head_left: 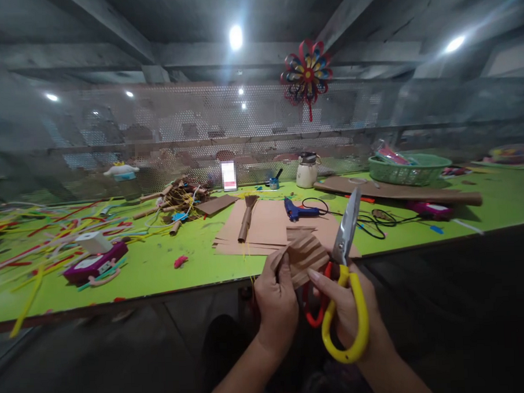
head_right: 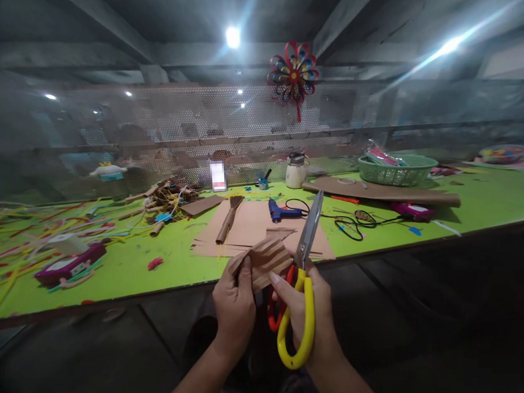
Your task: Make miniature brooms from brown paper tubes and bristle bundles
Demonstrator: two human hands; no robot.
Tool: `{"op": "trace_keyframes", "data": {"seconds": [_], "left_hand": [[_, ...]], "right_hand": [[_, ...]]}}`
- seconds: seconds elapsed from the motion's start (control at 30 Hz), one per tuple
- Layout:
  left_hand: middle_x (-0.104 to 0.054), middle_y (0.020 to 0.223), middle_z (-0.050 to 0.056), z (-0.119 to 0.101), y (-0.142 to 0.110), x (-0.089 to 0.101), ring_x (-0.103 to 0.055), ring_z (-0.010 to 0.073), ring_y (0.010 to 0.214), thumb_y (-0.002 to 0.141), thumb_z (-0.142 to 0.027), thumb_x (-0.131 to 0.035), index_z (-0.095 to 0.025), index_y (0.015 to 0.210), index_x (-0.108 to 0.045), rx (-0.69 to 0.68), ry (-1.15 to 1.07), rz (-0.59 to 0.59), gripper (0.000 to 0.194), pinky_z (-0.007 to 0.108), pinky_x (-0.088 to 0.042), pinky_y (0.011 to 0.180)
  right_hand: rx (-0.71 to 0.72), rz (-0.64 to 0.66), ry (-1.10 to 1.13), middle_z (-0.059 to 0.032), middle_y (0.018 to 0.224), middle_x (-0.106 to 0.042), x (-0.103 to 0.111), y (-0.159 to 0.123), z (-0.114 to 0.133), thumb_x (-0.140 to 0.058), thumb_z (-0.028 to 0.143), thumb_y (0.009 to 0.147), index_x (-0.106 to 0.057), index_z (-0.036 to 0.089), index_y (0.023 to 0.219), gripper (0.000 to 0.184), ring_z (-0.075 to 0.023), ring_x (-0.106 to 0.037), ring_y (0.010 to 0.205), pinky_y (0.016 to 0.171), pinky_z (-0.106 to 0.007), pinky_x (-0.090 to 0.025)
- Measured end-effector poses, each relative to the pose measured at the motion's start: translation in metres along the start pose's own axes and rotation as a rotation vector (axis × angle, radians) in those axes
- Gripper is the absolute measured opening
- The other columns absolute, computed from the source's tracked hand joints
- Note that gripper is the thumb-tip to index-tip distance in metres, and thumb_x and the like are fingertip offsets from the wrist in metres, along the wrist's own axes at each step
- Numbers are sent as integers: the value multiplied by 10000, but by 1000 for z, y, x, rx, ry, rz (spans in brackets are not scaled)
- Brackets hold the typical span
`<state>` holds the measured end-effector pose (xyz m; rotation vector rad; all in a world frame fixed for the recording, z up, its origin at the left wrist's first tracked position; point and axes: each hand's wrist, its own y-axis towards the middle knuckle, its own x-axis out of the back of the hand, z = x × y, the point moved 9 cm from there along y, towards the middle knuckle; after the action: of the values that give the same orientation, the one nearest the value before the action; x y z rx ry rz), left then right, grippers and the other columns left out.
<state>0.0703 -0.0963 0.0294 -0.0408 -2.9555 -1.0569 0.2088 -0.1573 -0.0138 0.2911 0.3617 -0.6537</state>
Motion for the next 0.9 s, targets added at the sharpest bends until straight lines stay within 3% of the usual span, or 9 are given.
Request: {"op": "trace_keyframes", "data": {"seconds": [0.23,0.37,0.53,0.63,0.8,0.9], "left_hand": [[-682,902,36,0,6,0,-634,136,846,887,-206,-468,-186,972,-634,-101,71,-2,188,210,-479,776],[-678,895,35,-1,20,4,-636,135,839,886,-201,-467,-179,960,-623,-127,62,-25,175,212,-480,775],[-666,931,44,-2,25,9,-625,141,882,879,-228,-485,-169,959,-605,-108,33,-83,155,227,-471,810],[-659,904,41,1,22,9,-624,141,858,876,-252,-494,-165,955,-592,-65,24,-83,153,233,-470,799],[-659,889,35,6,20,9,-623,143,846,882,-279,-485,-170,945,-585,-15,-10,-81,160,232,-472,770],[-660,879,41,6,19,11,-621,147,848,880,-276,-487,-164,933,-584,-14,-2,-101,158,238,-474,770]], "right_hand": [[-52,-51,21,28,712,-579,15,-4,-14,-756,358,635,-501,213,1211,646,-122,-576,560,491,-231,-504],[-103,5,-166,-28,730,-626,30,-28,-49,-742,447,627,-559,161,1118,597,-156,-612,572,547,-271,-512],[-203,191,-185,-19,634,-606,22,-50,-94,-716,571,600,-627,160,1006,584,-129,-572,513,503,-233,-457],[-222,222,-159,-19,651,-600,8,-48,-93,-670,635,610,-619,161,1029,635,-126,-563,544,511,-223,-446],[-139,231,-144,-17,676,-592,-13,-40,-67,-616,665,646,-621,158,1019,630,-131,-541,592,549,-224,-449],[-124,242,-150,3,619,-555,-20,-43,-59,-568,664,692,-611,167,1009,592,-122,-499,543,496,-218,-428]]}}
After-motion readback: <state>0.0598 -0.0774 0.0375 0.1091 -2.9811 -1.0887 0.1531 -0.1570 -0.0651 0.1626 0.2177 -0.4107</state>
